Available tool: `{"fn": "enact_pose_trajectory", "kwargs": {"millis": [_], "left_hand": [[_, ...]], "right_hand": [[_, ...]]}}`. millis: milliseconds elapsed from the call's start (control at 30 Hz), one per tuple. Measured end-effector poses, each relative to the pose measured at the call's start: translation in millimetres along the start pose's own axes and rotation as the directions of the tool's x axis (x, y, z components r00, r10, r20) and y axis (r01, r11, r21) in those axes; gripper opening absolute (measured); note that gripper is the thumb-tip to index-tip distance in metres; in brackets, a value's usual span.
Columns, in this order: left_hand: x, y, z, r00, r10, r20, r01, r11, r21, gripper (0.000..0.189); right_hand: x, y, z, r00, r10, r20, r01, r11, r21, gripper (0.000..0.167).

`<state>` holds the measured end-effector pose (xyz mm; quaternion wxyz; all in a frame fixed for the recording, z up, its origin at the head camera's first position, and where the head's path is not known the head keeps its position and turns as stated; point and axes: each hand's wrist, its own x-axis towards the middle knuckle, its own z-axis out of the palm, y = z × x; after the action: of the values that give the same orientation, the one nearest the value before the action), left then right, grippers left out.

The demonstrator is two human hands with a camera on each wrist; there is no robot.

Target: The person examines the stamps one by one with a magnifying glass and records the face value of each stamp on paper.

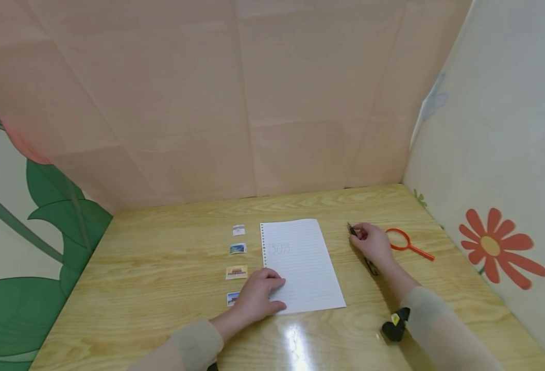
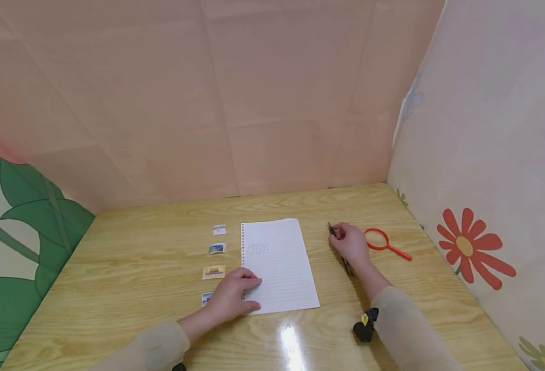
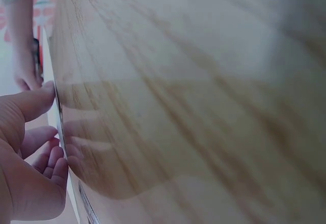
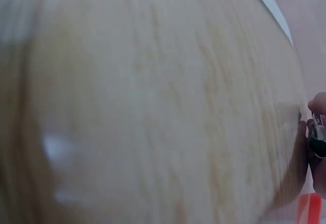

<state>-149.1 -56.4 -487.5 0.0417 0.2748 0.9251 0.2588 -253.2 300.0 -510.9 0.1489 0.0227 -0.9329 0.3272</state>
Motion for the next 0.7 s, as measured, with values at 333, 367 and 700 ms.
{"fn": "enact_pose_trajectory", "kwargs": {"millis": [333, 367, 700], "left_hand": [[-0.7, -0.1, -0.9, 1.0, 0.003, -0.005, -0.003, 1.0, -0.001, 0.054], [-0.7, 0.0, -1.0, 1.0, 0.002, -0.004, -0.002, 1.0, -0.002, 0.054], [-0.6, 0.3, 0.3, 1.0, -0.007, 0.0, 0.007, 1.0, -0.011, 0.054]], "right_hand": [[-0.1, 0.5, 2.7, 0.999, -0.043, -0.025, 0.042, 0.998, -0.036, 0.024], [-0.2, 0.6, 2.9, 0.998, -0.052, -0.028, 0.051, 0.998, -0.044, 0.024], [-1.2, 4.1, 3.5, 0.997, -0.07, -0.038, 0.068, 0.996, -0.062, 0.027]]}}
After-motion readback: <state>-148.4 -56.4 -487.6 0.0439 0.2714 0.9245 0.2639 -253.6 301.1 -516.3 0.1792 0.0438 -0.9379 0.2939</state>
